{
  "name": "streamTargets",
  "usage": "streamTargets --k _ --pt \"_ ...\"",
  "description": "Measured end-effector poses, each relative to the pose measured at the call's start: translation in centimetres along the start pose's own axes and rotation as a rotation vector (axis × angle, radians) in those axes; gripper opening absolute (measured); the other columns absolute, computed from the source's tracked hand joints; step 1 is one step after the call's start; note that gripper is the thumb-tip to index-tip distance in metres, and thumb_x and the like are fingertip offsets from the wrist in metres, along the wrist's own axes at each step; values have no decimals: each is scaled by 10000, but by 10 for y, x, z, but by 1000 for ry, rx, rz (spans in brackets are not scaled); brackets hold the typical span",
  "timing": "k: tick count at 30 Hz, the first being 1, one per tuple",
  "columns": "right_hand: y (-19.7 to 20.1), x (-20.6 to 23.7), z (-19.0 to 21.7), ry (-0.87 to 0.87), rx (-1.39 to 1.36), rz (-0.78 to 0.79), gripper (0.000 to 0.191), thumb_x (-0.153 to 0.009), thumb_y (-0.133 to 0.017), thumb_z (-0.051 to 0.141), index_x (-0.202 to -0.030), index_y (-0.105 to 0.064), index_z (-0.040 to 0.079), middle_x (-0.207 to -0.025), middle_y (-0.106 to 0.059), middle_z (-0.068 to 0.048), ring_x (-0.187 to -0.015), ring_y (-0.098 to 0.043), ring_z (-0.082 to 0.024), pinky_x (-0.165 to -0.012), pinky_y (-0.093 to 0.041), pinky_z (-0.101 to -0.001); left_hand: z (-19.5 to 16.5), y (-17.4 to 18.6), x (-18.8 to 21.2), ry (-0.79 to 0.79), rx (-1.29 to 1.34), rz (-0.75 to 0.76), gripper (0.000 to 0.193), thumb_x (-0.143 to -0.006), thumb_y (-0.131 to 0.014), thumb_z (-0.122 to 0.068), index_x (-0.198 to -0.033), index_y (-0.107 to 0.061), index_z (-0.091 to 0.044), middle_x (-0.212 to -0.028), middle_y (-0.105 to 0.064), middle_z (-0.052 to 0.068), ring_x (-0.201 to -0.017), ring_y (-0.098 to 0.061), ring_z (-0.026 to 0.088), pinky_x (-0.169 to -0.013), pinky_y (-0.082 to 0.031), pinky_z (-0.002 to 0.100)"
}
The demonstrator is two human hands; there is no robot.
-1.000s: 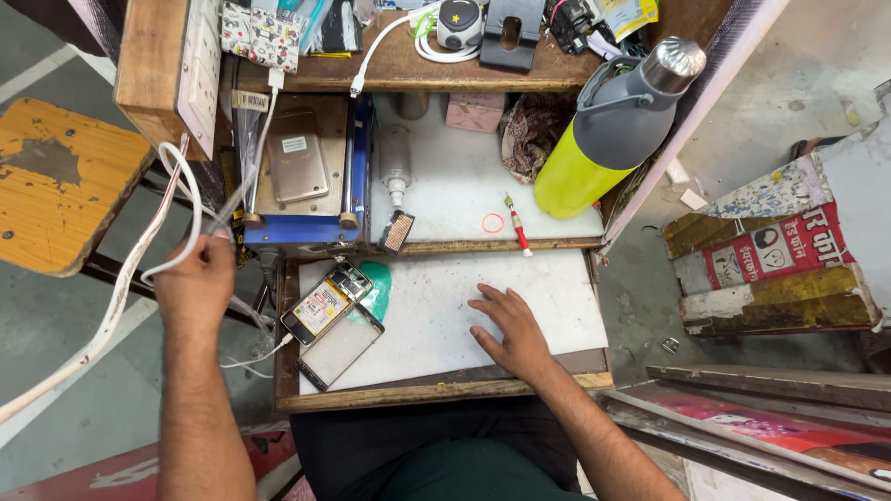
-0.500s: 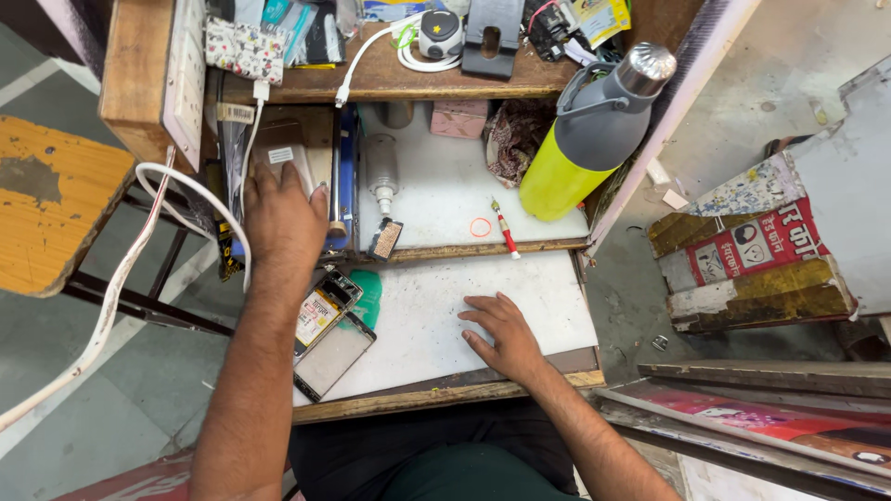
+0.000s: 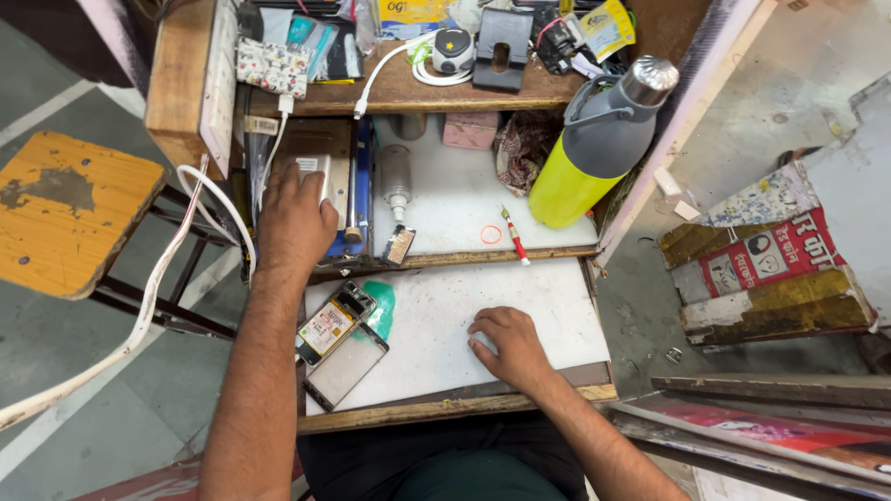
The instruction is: The person works on a mobile phone with a cracked screen on a cluttered workbench. They use a small blue tool to pry and separate the screen from the phone body, then set the tool aside and continue pressing and adjusting the screen edges by hand. The person briefly reaches for a power strip and adjusts a cable before returning to the phone.
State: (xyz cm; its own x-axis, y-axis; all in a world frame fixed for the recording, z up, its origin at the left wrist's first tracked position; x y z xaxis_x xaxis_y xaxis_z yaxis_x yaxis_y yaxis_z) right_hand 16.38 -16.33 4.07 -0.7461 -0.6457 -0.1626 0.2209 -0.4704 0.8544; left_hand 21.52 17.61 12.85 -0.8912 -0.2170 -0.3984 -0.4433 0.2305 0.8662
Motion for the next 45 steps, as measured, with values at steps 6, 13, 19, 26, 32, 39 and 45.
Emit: streamTargets --k 6,13,19,26,32,39,45 --pt "-9 30 16 10 137 -9 408 -827 -766 275 -1201 -689 134 -1371 -591 -128 -1339 -467 -344 -1103 -294 -597 -2 0 7 -35 -17 -70 413 -919 -683 -178 -1299 -661 -17 -1464 -530 289 -1398 -469 474 -1161 -411 505" --pt "-16 51 18 0 163 -50 384 -868 -748 315 -1191 -678 119 -1275 -617 -109 -1249 -522 -312 -1046 -376 -519 -12 -2 33 -13 12 -39 446 -989 -663 -212 -1390 -636 -19 -1479 -542 250 -1413 -446 460 -1192 -360 534" --pt "-18 50 16 41 171 -55 261 -895 -750 275 -1094 -696 116 -1126 -652 -68 -1039 -582 -250 -856 -429 -424 -12 3 36 12 -38 -58 476 -993 -663 -281 -1394 -637 -25 -1475 -532 263 -1406 -421 471 -1163 -332 567" --pt "-16 49 18 43 159 -91 203 -884 -761 231 -1045 -710 119 -1045 -651 -57 -911 -577 -242 -773 -433 -405 -22 16 21 36 -89 -31 426 -1019 -660 -290 -1356 -654 -30 -1443 -561 252 -1381 -454 481 -1150 -378 539" --pt "-13 47 19 28 103 -107 177 -886 -758 214 -1028 -720 114 -1037 -663 -51 -903 -577 -236 -779 -431 -398 -8 4 13 65 -67 0 414 -1013 -655 -270 -1347 -653 -26 -1444 -565 253 -1398 -465 445 -1161 -399 502" --pt "-11 47 17 26 78 -113 154 -873 -759 198 -1005 -726 125 -1036 -672 -43 -902 -587 -243 -779 -427 -406 -121 132 58 -194 456 -223 469 -1074 -612 -263 -1446 -566 21 -1544 -516 248 -1444 -511 440 -1212 -423 495" --pt "-12 49 14 27 62 -115 151 -875 -762 200 -1006 -724 133 -1045 -675 -37 -925 -590 -254 -798 -429 -414 -151 205 140 -954 966 -471 448 -1050 -637 -223 -1430 -573 6 -1497 -548 244 -1404 -530 439 -1187 -435 495"
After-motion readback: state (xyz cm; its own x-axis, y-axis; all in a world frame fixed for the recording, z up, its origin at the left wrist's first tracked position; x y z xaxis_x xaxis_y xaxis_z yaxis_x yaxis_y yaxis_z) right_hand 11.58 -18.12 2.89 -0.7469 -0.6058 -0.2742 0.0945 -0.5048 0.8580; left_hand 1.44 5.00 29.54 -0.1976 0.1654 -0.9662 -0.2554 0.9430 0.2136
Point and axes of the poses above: each hand's wrist, its own x-axis away from the middle knuckle, its own y-axis out of the back of the hand, z = x × y, the point moved 7 cm from there along -x, towards the middle knuckle
